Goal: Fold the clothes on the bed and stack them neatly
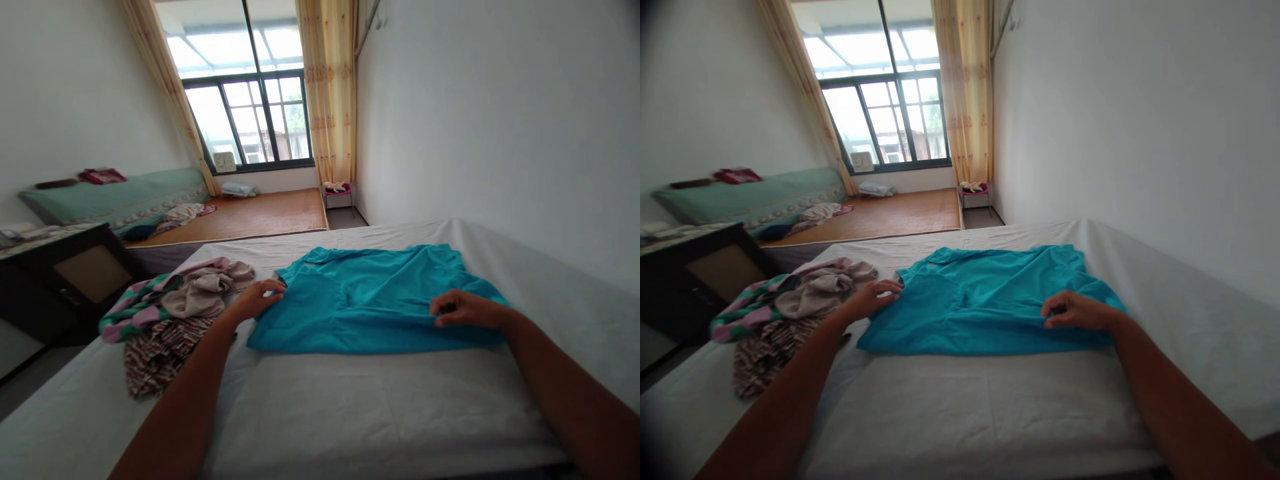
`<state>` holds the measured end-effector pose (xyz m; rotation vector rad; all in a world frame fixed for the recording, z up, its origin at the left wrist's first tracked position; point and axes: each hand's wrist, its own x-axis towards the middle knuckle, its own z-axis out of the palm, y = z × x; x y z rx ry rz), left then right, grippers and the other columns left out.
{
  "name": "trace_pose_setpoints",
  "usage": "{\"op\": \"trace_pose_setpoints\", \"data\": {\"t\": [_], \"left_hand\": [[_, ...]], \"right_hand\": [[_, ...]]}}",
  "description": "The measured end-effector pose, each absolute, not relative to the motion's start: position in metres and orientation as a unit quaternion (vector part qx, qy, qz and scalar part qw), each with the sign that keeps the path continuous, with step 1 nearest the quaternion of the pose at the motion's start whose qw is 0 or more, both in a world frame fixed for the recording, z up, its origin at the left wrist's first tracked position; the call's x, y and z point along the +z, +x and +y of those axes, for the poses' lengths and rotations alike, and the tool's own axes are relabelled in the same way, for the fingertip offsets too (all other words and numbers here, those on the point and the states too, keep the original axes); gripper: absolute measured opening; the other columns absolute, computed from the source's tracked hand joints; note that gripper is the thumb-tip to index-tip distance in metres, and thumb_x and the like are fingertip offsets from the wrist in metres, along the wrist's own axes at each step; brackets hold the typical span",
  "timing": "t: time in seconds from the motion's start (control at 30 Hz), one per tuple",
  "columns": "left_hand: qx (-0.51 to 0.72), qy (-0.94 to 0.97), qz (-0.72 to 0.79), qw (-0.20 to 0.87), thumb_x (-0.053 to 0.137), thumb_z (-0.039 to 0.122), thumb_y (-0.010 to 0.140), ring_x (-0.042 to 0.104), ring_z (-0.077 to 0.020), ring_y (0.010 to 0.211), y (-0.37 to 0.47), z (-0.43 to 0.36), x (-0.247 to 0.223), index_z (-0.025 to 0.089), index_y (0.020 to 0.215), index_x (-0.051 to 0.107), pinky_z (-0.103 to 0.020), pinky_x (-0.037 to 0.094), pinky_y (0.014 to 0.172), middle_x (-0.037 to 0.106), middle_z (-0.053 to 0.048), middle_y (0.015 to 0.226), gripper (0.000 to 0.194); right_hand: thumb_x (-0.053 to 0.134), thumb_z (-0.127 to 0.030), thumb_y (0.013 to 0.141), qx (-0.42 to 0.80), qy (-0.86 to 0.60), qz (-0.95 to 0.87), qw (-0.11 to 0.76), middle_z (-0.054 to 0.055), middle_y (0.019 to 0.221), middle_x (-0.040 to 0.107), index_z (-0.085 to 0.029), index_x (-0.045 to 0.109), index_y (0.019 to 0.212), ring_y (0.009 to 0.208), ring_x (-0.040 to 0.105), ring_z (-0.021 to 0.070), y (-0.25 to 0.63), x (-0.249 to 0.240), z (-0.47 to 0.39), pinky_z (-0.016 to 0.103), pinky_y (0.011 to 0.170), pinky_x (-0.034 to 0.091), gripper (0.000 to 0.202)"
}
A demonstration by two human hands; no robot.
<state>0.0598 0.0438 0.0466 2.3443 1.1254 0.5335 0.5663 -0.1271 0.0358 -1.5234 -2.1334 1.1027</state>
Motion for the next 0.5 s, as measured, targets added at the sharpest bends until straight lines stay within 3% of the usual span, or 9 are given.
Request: {"op": "trace_pose_setpoints", "data": {"t": [0.1,0.23,0.37,0.5], "left_hand": [[0.152,0.841,0.411,0.318,0.060,0.053,0.076,0.066,-0.0229,0.084,0.050,0.044,0.038,0.017,0.096,0.073,-0.030,0.052,0.077,0.073,-0.005,0.090,0.043],[0.180,0.819,0.426,0.339,0.057,0.056,0.078,0.065,-0.0214,0.082,0.044,0.049,0.031,0.017,0.092,0.072,-0.027,0.051,0.069,0.072,-0.004,0.085,0.045],[0.258,0.778,0.480,0.312,0.056,0.062,0.074,0.066,-0.0229,0.082,0.048,0.066,0.028,0.015,0.097,0.070,-0.029,0.053,0.065,0.072,-0.008,0.092,0.053],[0.254,0.796,0.492,0.245,0.054,0.057,0.074,0.065,-0.0261,0.095,0.067,0.094,0.027,0.016,0.105,0.069,-0.035,0.052,0.082,0.073,-0.009,0.101,0.054]], "right_hand": [[0.071,-0.048,0.075,0.495,-0.443,-0.742,0.086,0.001,0.072,0.064,-0.017,0.073,0.081,0.066,0.056,0.0128,0.555,0.041,-0.153,0.023,0.061,0.043,0.032],[0.064,-0.047,0.082,0.590,-0.419,-0.688,0.039,0.002,0.068,0.067,-0.018,0.075,0.090,0.057,0.059,0.0113,0.543,0.046,-0.188,0.021,0.053,0.044,0.031],[0.057,-0.050,0.087,0.562,-0.455,-0.685,0.094,0.007,0.080,0.071,-0.018,0.074,0.092,0.067,0.065,0.0155,0.566,0.066,-0.189,0.024,0.059,0.050,0.036],[0.056,-0.059,0.083,0.434,-0.598,-0.644,0.200,0.010,0.094,0.071,-0.018,0.071,0.100,0.084,0.067,0.0223,0.623,0.073,-0.140,0.029,0.069,0.054,0.047]]}}
